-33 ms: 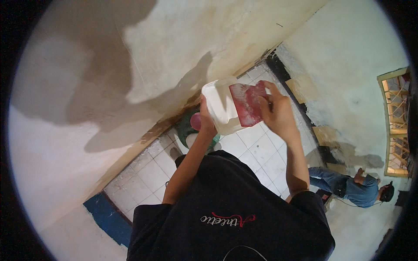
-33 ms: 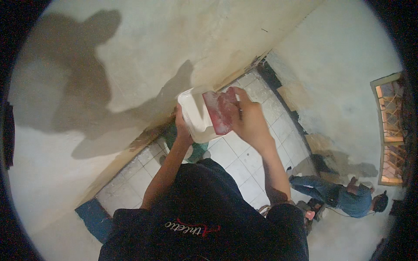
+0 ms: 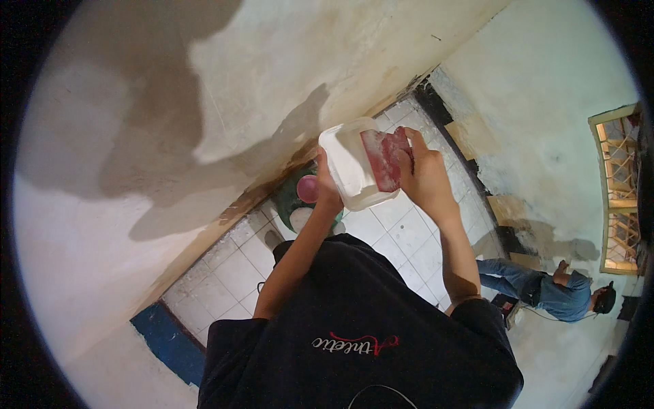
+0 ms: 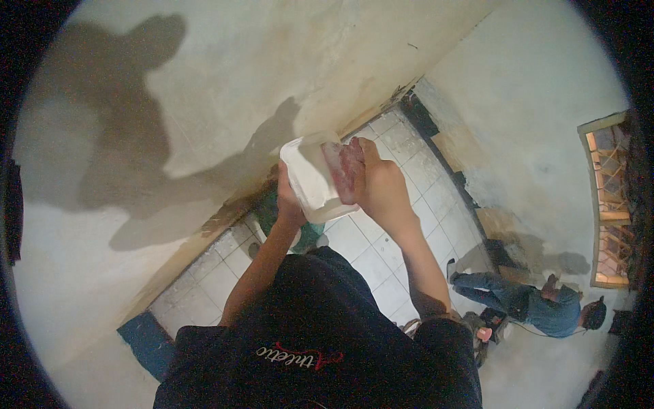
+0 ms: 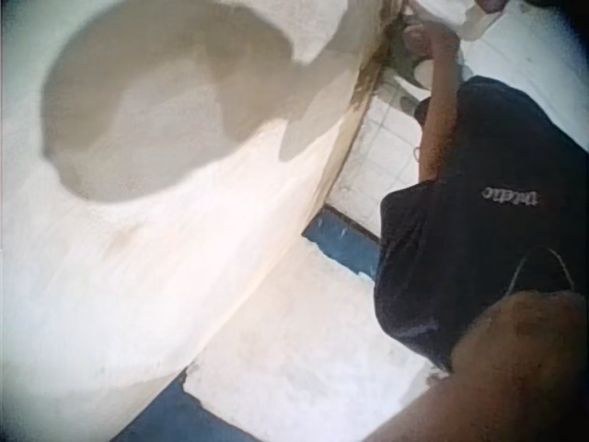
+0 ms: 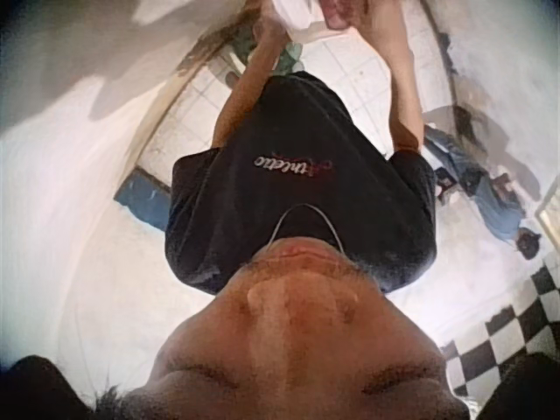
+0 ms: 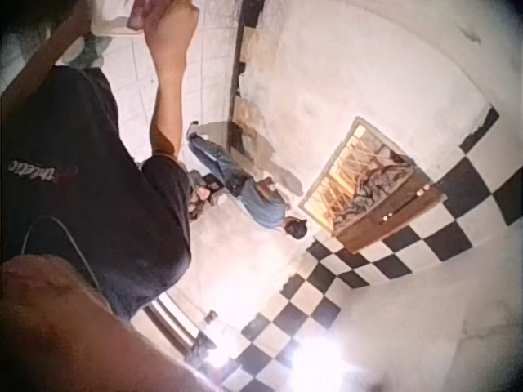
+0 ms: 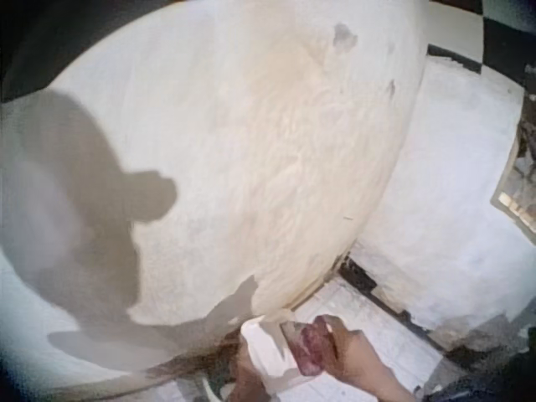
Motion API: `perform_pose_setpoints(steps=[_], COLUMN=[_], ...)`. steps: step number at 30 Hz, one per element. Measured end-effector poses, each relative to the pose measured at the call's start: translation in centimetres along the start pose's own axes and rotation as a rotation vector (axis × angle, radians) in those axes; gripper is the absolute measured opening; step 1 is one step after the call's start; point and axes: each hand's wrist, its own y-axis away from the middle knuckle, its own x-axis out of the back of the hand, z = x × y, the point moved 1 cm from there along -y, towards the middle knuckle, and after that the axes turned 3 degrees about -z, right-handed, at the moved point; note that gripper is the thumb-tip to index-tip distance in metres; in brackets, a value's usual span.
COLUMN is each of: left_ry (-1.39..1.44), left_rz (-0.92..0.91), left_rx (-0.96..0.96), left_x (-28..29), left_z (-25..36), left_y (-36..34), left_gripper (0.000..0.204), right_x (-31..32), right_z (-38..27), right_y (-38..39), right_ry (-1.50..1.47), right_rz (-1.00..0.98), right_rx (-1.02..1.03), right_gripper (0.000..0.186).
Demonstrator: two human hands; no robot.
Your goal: The person patches a wall by scraping and applying a material from a white container onto the wall surface using a putty knife.
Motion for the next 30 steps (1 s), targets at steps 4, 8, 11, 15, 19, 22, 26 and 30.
perform_pose_setpoints(steps=[4,8,11,15,19,22,26,30], left_ry=[-0.044,0.015,0.025,-0.057,-0.107,-0.047,-0.056,-0.124], left_rz=[-0.007,-0.005,0.040,0.086,0.162,0.113,0.059,0.117], left_rx=[-0.052,-0.046,-0.020,-0.030,-0.059,-0.033,-0.045,-0.062], left_x=[0.0,0.6,0.2,-0.4,-0.2,1.2,1.9,1.8], left_z=[-0.3,-0.7,-0.6,0.1,0.9,0.4,0.0,0.1], left_y=[0.3,0.0,-0.1,0.0,-0.1,-0.8,-1.0,-0.8], left_gripper=[0.069,0.068,0.066,0.063,0.063,0.065,0.067,0.068], right_x=[-4.0,-5.5,-6.4,-7.1,-6.1,-6.5,-7.5,-6.5], right_z=[0.9,1.9,2.6,2.7,0.6,-0.3,0.8,-0.2], right_y=[0.1,-0.3,-0.7,-1.1,-1.3,-1.2,-2.0,-2.4], right_ry=[0.069,-0.070,-0.057,-0.177,-0.239,-0.113,0.024,0.041], right_rz=[0.074,0.023,0.003,-0.009,0.020,-0.060,-0.110,0.014], right_rx=[-0.088,-0.102,-0.097,-0.047,-0.084,0.001,-0.034,0.047], right_gripper=[0.037,0.036,0.034,0.035,0.037,0.044,0.041,0.034])
